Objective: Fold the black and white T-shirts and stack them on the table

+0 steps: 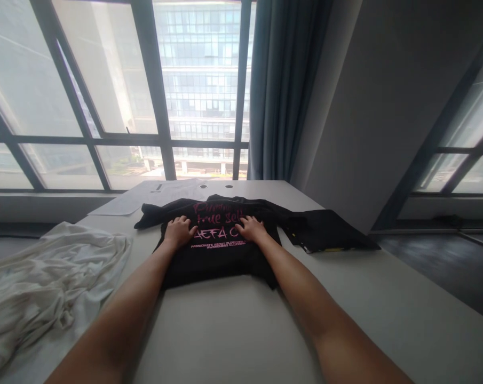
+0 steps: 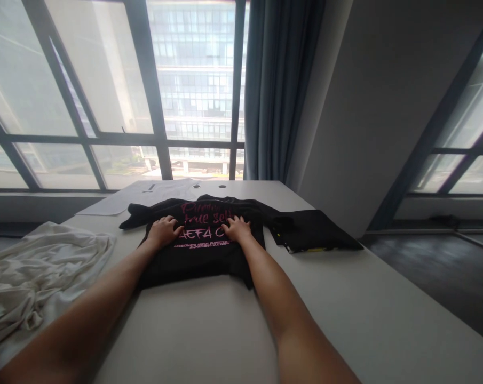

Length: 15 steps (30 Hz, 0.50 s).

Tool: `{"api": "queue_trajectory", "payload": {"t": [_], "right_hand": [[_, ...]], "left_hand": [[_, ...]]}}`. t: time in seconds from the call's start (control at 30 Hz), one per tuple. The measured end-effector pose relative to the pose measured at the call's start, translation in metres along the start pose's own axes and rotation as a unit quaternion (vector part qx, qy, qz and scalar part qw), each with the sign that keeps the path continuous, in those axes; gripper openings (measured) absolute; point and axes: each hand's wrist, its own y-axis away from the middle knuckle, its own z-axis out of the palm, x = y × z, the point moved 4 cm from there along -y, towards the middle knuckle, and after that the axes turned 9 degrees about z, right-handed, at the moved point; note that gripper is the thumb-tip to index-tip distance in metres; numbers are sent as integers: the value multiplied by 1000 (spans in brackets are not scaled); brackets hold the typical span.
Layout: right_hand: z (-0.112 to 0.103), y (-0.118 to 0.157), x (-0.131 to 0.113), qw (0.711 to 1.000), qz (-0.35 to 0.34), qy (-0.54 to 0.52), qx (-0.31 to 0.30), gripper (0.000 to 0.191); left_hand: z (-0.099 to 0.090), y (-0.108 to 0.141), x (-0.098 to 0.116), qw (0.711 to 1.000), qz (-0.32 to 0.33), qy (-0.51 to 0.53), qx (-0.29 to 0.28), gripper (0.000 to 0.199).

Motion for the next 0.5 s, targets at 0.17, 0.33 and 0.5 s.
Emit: {"api": "queue_trajectory", "payload": {"t": [0.17,0.33,0.5], "right_hand": [[-14,46,-4,990,-48,79,108,41],[-17,90,37,995,-61,-13,78,36],[-23,133,77,993,-43,-57,95,35]], "left_hand": [[-23,43,20,1000,28,-5,6,37],[-33,100,2,988,91,126,-23,39],[-36,148,-21,990,25,126,52,44]]}}
